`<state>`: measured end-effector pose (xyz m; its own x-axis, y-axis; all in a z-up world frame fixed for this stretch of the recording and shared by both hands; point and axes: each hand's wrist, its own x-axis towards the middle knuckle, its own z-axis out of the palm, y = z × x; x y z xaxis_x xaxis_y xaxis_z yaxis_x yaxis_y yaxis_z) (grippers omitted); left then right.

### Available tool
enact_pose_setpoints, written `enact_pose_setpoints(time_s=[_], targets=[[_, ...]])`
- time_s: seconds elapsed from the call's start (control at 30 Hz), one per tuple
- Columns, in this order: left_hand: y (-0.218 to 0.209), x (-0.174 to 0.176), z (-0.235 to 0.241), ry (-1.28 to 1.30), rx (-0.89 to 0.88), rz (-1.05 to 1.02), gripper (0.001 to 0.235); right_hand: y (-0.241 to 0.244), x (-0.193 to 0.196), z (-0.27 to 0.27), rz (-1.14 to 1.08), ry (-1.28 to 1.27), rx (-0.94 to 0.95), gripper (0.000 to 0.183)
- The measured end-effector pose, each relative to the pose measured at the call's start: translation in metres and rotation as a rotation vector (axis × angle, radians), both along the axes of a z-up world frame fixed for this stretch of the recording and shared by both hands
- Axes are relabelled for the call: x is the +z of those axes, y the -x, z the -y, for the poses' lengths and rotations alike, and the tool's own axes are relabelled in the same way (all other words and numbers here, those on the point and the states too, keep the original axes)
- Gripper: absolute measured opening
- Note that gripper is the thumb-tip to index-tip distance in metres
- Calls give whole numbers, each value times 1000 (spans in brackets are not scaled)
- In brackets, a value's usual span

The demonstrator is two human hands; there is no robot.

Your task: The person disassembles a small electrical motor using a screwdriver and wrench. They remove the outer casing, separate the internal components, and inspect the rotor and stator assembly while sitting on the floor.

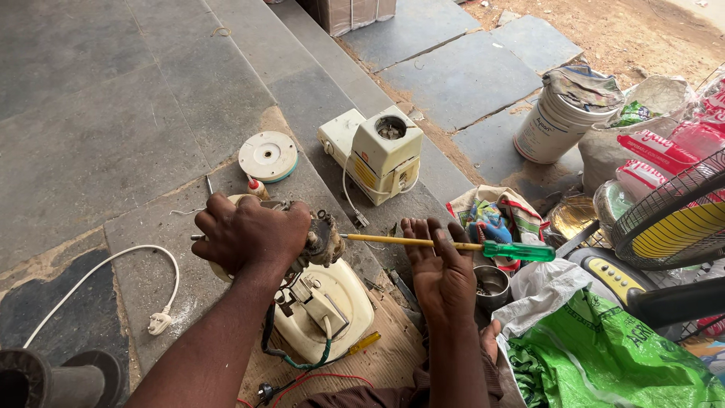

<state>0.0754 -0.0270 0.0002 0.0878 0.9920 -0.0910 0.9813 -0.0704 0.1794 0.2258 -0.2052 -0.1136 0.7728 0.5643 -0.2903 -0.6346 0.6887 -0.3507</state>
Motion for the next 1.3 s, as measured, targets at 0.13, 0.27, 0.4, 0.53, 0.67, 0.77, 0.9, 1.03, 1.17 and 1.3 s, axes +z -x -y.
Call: enact_pose_setpoints(time_s=[0.13,0.27,0.4,0.53,0.67,0.77,0.9,1.03,1.17,1.3], targets=[[1,-1,-1,-6,-4,-5,67,2,1,1,33,166,55,19],[1,-2,-2,15,-2,-11,67,0,-2,1,137,-23,16,35],[0,-1,-2,-10,-6,-2,68,-2,-2,-1,-40,-31,-12,34],[0,0,-1,4,-1,-9,69,2,0,-1,-38,115,6,23],[0,-1,-2,0,-4,-20,69,4,2,2,57,244,25,17],[-1,-3,-3,-6,-2,-15,67,2,3,2,103,120,-18,28],[0,-4,-2,-29,-1,-6,71,2,7,1,-53,-1,-53,34],[0,-3,-2,-14,-7,-8,69,5,11,3,-44,111,-24,22],[1,-3,-2,-18,-9,-9,69,4,7,5,75,238,-37,29],[-1,-1,0,-2,4,-9,71,-1,-2,7,131,18,-37,44]])
